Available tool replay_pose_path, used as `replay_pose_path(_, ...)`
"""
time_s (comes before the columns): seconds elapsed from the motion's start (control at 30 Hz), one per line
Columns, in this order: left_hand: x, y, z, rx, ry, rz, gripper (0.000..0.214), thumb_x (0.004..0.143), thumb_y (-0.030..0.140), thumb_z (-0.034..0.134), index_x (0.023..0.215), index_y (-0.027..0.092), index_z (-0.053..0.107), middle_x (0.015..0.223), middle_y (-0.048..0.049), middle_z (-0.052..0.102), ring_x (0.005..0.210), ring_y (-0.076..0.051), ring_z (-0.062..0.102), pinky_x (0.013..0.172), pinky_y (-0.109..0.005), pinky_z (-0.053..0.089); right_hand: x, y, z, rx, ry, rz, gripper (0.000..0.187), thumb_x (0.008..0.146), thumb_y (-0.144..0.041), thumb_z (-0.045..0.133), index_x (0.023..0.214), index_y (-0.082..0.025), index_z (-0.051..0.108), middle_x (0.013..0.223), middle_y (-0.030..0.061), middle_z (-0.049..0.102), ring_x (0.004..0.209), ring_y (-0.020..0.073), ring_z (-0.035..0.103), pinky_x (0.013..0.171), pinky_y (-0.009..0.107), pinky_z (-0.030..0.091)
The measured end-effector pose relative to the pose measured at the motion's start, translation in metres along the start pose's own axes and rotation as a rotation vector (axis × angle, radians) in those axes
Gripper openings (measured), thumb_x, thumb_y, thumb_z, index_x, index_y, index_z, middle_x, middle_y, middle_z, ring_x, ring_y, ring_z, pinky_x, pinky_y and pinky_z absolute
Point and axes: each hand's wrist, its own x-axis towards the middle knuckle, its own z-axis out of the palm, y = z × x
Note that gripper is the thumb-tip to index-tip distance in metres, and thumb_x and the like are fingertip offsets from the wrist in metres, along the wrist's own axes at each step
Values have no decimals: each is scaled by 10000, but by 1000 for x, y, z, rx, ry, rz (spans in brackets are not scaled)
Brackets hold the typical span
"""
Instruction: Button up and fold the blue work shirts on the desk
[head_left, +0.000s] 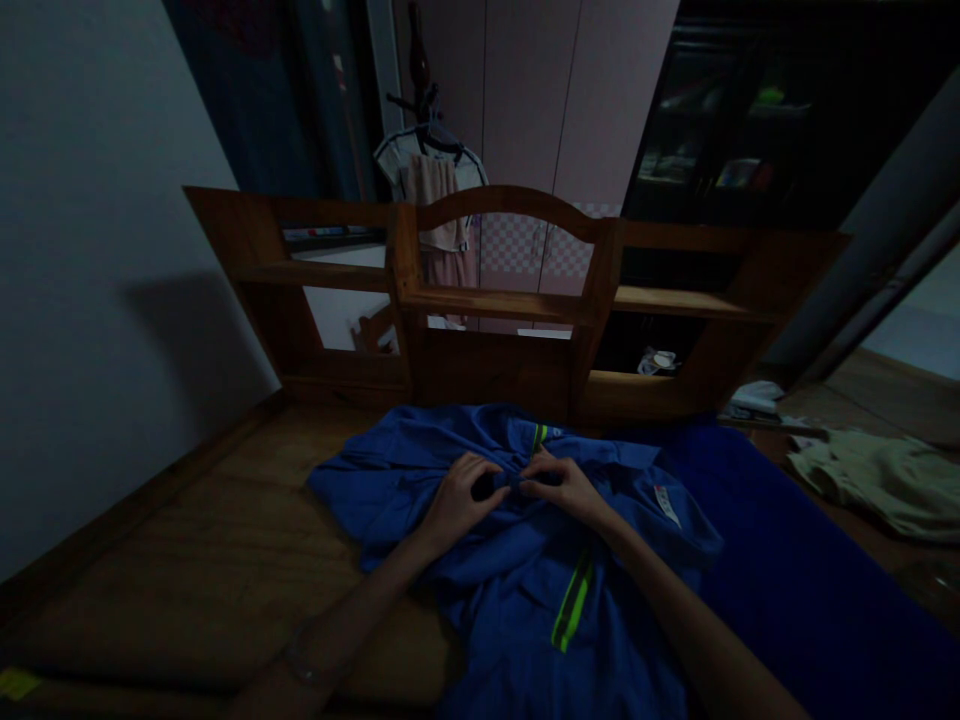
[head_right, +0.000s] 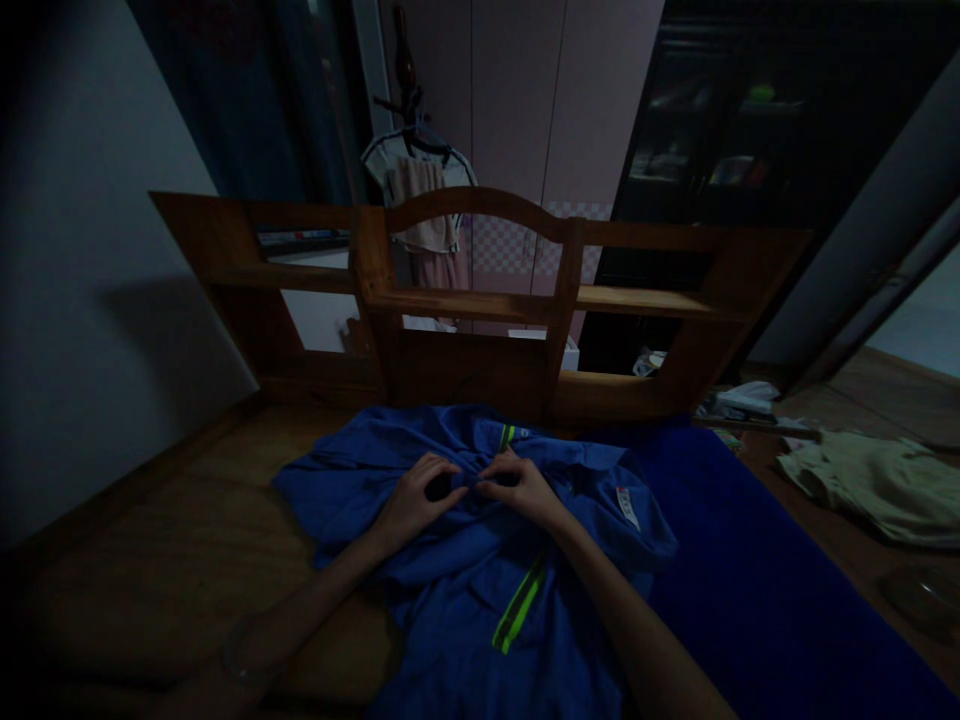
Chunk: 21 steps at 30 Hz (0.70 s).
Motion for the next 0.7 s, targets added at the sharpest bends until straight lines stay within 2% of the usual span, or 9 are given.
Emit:
replay_pose_path(0.33, 1, 5, -2, 66, 34, 26, 58, 822, 198, 558, 869, 210, 591, 880, -34, 602, 922, -203, 530, 858, -343, 425, 0, -2, 0, 49, -12, -4, 201, 787, -378, 690, 903, -215, 712, 874, 24, 642, 901, 192, 557, 866, 338, 403)
replay_pose_path(0.53, 3, 14, -6, -39, 7, 44, 92, 839, 181, 526, 909, 215, 575, 980, -29, 611, 981, -186, 541, 922, -334, 411, 1, 0, 1, 40, 37, 43, 212, 778, -380, 688, 894, -203, 697, 847, 13, 636, 875, 188, 558, 831, 311, 405)
replay_pose_path(0.63, 3, 19, -9, -78, -14, 21, 120, 878, 233, 494, 957, 225, 584, 1050, -27, 615, 1036, -184, 538, 969, -339, 388, 2, 2, 1, 131, 58, 106, 214, 770, -374, 685, 880, -190, 689, 852, 15, 640, 846, 184, 569, 790, 291, 420)
replay_pose_path(0.7, 4, 20, -10, -87, -19, -17, 172, 905, 259, 452, 1011, 236, 587, 1083, -24, 613, 1062, -181, 534, 982, -338, 384, 2, 3, 1, 280, 105, 182, 229, 753, -363, 696, 898, -187, 673, 868, 15, 642, 821, 179, 578, 756, 276, 433)
